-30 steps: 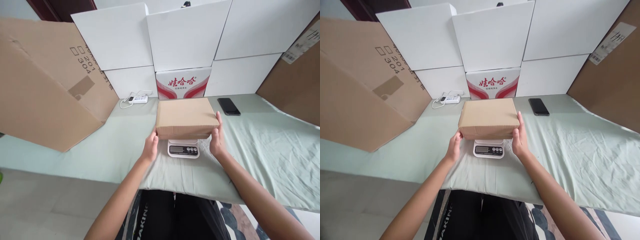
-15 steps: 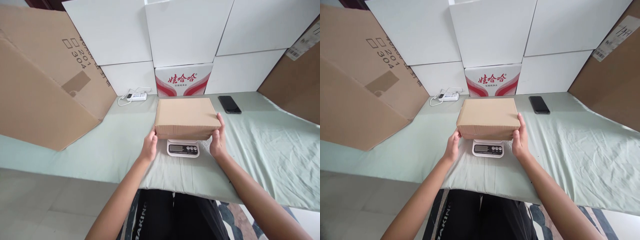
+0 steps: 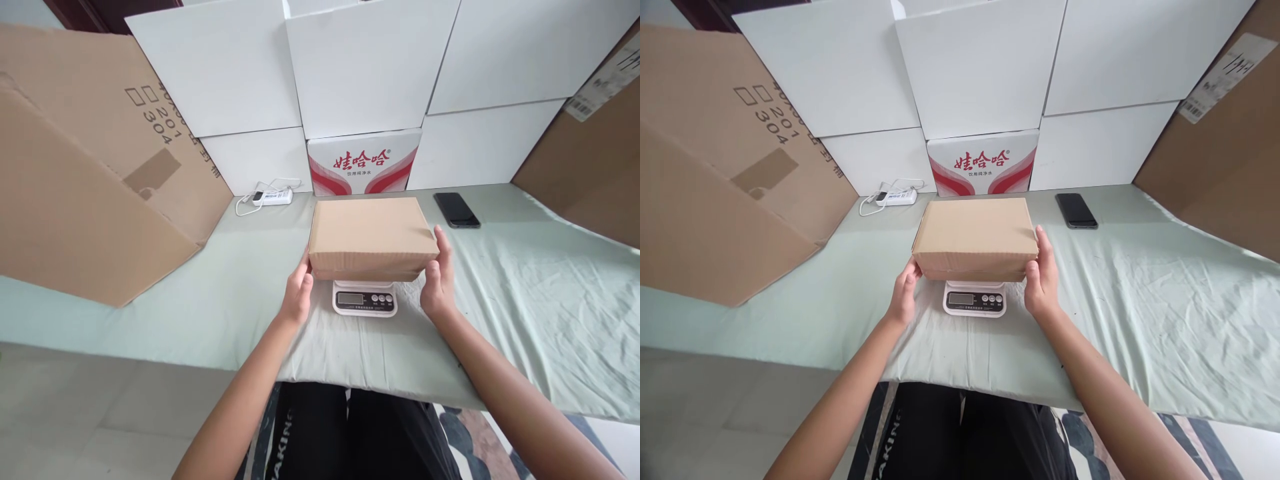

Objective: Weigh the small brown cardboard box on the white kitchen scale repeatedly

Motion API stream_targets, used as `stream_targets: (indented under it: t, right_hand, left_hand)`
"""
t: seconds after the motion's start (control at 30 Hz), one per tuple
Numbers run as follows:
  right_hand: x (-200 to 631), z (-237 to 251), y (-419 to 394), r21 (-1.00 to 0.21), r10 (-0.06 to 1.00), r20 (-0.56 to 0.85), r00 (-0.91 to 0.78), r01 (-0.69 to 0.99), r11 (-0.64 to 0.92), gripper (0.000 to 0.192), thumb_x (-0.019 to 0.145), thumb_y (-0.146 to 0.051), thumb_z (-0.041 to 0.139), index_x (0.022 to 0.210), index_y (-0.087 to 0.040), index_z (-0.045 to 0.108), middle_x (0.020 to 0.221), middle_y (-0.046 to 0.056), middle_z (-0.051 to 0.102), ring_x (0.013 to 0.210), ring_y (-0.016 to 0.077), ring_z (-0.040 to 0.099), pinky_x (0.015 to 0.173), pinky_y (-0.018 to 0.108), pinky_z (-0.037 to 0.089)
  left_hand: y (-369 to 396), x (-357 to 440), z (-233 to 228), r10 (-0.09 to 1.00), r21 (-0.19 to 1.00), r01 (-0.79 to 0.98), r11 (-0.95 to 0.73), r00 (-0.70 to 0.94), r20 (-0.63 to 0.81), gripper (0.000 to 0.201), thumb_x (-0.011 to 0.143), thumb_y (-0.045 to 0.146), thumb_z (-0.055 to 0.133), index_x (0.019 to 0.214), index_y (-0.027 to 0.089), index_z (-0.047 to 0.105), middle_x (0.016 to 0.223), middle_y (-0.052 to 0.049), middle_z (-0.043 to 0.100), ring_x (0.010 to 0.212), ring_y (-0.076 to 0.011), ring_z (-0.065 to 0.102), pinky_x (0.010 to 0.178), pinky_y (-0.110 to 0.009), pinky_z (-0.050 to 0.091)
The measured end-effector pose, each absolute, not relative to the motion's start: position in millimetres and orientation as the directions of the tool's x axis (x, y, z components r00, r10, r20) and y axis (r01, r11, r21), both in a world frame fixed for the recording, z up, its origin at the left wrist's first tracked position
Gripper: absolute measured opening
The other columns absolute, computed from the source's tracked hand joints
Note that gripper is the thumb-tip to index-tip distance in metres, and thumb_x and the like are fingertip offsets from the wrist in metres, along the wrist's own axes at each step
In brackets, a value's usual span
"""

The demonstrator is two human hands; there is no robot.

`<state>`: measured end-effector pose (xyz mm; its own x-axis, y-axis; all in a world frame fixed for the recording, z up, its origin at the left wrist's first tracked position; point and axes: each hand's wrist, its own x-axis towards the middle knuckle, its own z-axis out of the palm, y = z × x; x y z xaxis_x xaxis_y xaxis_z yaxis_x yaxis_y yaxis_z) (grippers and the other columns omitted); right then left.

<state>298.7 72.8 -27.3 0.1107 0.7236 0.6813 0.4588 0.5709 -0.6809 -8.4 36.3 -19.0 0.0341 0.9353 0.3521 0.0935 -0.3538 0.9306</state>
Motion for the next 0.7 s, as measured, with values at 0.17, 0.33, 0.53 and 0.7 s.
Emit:
stream_targets:
  t: [0.17, 0.33, 0.53, 0.7]
  right_hand:
    - [292, -3, 65, -0.683, 0.736, 0.671, 0.085, 0.457, 0.570, 0.067, 0.110, -0.069, 0.040, 0.168, -0.036, 0.046, 0.169, 0.010, 0.058, 0.157, 0.0398, 0.055, 0.131, 0.068, 0.045]
    - [283, 20, 112, -0.703, 0.729, 0.679, 0.090, 0.366, 0.610, 0.074, 0.107, -0.077, 0.037, 0.169, -0.037, 0.041, 0.177, 0.009, 0.048, 0.165, 0.0373, 0.046, 0.134, 0.064, 0.043]
    - [266, -12, 188, -0.840, 0.825, 0.530, 0.196, 0.251, 0.480, 0.103, 0.093, -0.094, 0.044, 0.167, -0.022, 0.041, 0.175, 0.019, 0.050, 0.164, 0.0410, 0.045, 0.140, 0.067, 0.030]
    - [272, -37, 198, -0.859, 0.860, 0.482, 0.170, 0.285, 0.425, 0.098, 0.096, -0.092, 0.042, 0.169, -0.026, 0.039, 0.179, 0.016, 0.046, 0.167, 0.0387, 0.041, 0.141, 0.064, 0.029]
  left_hand:
    - [42, -10, -7, 0.921, 0.918, 0.073, -0.390, 0.029, 0.389, 0.082, 0.104, 0.083, 0.044, 0.159, 0.025, 0.060, 0.167, -0.015, 0.063, 0.160, -0.0385, 0.054, 0.132, -0.051, 0.045]
    - [101, -9, 3, 0.904, 0.901, -0.066, -0.428, -0.026, 0.427, 0.077, 0.102, 0.085, 0.048, 0.154, 0.030, 0.061, 0.168, -0.010, 0.062, 0.164, -0.0348, 0.050, 0.134, -0.047, 0.042]
    - [176, 10, -27, 0.967, 0.967, -0.109, -0.229, -0.140, 0.213, 0.090, 0.097, 0.090, 0.048, 0.157, 0.023, 0.056, 0.175, -0.016, 0.054, 0.167, -0.0346, 0.046, 0.137, -0.049, 0.037]
    - [182, 12, -45, 0.978, 0.979, -0.064, -0.193, -0.086, 0.188, 0.084, 0.102, 0.085, 0.045, 0.160, 0.025, 0.056, 0.175, -0.013, 0.055, 0.166, -0.0320, 0.048, 0.137, -0.047, 0.040]
